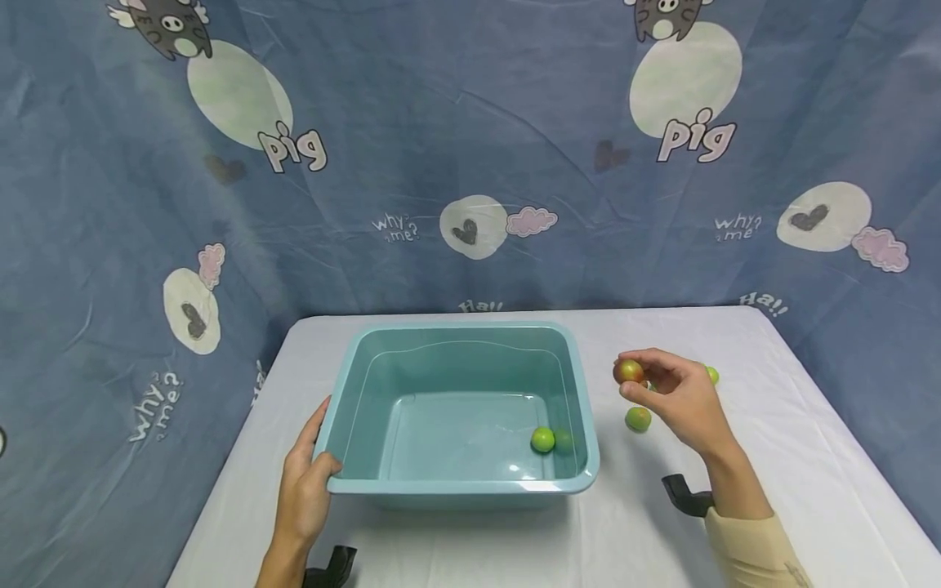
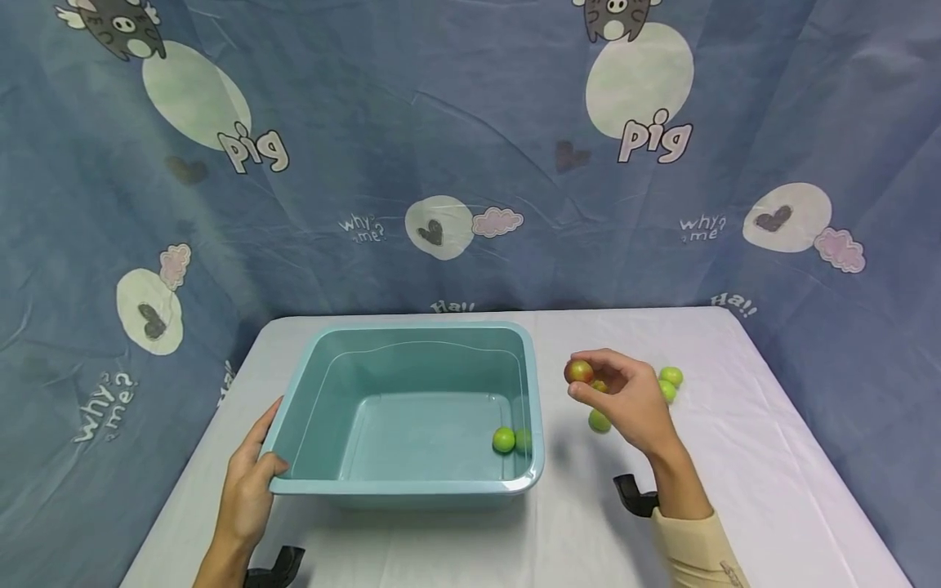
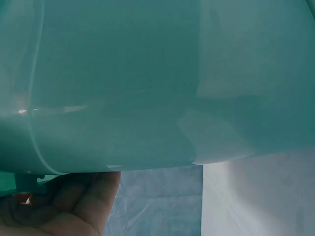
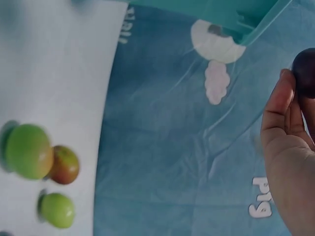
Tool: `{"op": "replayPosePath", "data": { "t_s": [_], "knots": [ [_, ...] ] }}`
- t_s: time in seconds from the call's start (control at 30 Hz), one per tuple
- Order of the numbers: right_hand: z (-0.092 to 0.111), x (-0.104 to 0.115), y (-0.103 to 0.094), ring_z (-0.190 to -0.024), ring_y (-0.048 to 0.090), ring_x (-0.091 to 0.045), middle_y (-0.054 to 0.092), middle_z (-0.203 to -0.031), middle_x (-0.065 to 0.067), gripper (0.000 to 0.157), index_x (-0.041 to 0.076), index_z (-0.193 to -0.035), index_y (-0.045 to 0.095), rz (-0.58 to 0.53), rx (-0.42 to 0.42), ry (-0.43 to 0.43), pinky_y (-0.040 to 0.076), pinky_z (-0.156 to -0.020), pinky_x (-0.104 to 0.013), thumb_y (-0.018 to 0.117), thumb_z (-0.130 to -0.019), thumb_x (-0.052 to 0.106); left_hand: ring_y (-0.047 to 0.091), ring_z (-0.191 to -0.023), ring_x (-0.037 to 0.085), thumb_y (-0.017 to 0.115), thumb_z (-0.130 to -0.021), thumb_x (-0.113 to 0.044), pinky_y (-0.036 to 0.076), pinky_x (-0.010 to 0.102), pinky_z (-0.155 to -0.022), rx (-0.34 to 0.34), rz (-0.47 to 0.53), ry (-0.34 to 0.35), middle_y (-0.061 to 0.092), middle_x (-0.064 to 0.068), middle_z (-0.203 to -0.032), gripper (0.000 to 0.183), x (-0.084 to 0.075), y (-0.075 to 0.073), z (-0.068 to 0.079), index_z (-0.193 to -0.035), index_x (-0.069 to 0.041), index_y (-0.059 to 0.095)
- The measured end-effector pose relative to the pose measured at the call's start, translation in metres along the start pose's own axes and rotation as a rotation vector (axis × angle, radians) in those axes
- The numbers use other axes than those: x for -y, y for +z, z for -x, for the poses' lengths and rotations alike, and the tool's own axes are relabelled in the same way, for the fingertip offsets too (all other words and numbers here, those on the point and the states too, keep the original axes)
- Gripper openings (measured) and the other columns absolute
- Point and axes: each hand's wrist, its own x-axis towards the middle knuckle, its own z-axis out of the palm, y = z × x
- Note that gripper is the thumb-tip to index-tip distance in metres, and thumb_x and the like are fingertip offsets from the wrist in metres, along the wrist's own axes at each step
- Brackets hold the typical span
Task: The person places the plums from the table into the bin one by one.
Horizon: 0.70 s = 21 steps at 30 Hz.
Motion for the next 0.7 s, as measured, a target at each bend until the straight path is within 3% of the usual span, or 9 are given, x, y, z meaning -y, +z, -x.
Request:
{"op": "replayPosePath", "data": {
  "t_s": [0.33, 0.7],
  "knots": [
    [-0.02, 0.01, 0.011, -0.096, 0.071, -0.018, 0.072, -0.111, -0.012, 0.037, -0.006, -0.12, 0.068, -0.078, 0.072, -0.039, 0.056, -0.08, -0.028, 0.076, -0.084, -0.008, 0.037, -0.139, 0.037, 0.036, -0.075, 0.012, 0.04, 0.019, -0.095, -0.006, -0.009, 0.005, 0.037, 0.015, -0.157, 0.084, 0.0, 0.001, -0.001, -0.158, -0.003, 0.034],
    [-0.031, 0.016, 0.021, -0.1, 0.068, -0.018, 0.071, -0.109, -0.015, 0.037, -0.005, -0.119, 0.069, -0.091, 0.103, -0.051, 0.05, -0.093, -0.027, 0.077, -0.083, -0.008, 0.038, -0.139, 0.035, 0.035, -0.075, 0.012, 0.041, 0.019, -0.095, -0.007, 0.017, -0.006, 0.038, 0.014, -0.157, 0.084, -0.001, -0.001, -0.001, -0.158, -0.004, 0.034]
  ]
}}
